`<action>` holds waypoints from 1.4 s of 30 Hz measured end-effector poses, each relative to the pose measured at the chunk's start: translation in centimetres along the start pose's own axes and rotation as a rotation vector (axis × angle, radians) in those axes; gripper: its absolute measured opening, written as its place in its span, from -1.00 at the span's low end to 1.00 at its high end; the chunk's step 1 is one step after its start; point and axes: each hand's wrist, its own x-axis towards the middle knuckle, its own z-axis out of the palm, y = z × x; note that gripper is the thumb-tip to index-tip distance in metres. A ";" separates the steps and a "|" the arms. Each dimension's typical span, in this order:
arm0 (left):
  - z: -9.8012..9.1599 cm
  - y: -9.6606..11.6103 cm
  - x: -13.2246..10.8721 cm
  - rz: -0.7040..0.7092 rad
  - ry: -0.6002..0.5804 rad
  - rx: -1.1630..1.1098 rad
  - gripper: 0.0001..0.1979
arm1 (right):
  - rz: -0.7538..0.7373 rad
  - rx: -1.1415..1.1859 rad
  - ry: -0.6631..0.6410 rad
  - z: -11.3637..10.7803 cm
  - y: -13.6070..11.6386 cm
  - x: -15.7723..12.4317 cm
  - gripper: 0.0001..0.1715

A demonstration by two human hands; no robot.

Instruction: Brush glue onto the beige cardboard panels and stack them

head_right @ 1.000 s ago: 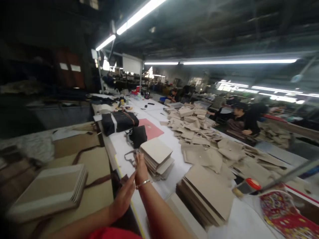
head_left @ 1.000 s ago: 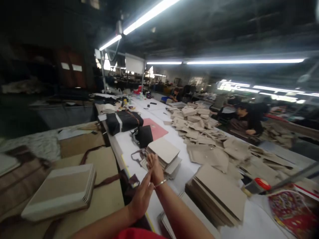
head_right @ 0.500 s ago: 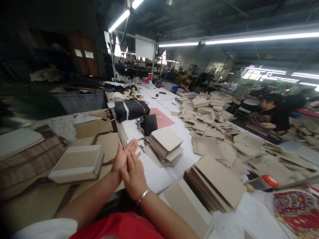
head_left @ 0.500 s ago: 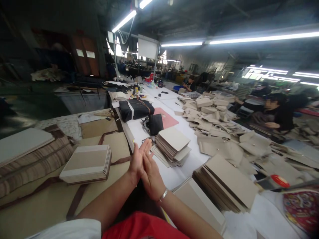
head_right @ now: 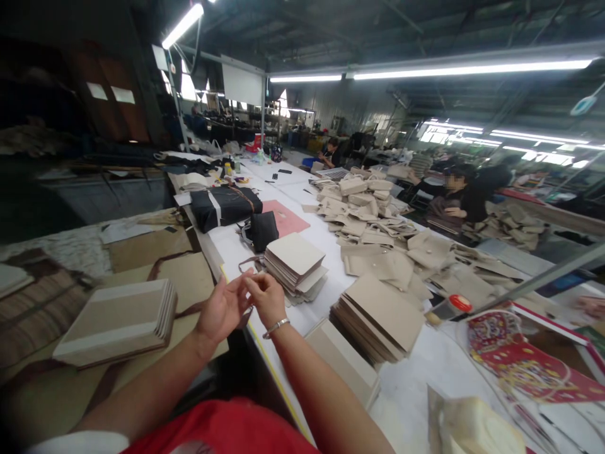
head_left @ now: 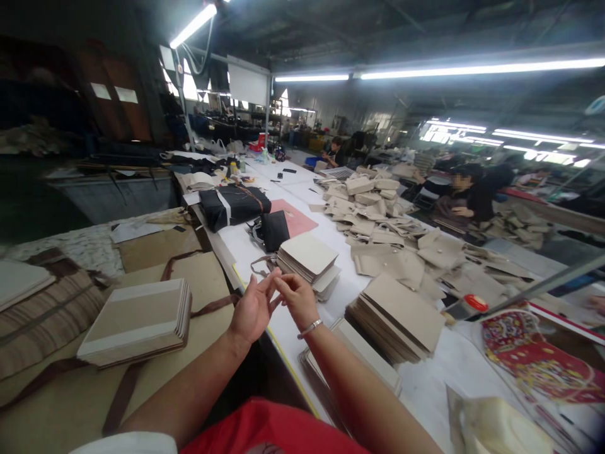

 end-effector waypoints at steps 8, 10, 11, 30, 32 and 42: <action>-1.0 0.0 0.2 0.142 0.073 0.189 -0.58 | 0.015 0.046 -0.109 -1.0 0.4 0.6 -0.70; -1.6 0.7 0.5 0.213 0.157 0.222 -0.68 | 0.122 0.249 -0.146 -1.3 0.5 0.9 -0.74; -1.8 1.0 0.6 0.251 0.205 0.250 -0.72 | 0.175 0.343 -0.167 -1.4 0.5 1.0 -0.76; -3.3 3.2 0.5 0.616 0.293 1.281 -0.87 | 0.430 0.627 -0.294 0.1 2.2 0.5 -0.74; -3.7 3.6 0.8 0.640 0.345 1.318 -0.84 | 0.476 0.668 -0.268 0.0 2.0 0.6 -0.71; -5.9 3.0 0.6 0.375 0.411 1.428 -0.64 | 0.517 0.725 -0.207 -1.1 1.9 0.8 -0.42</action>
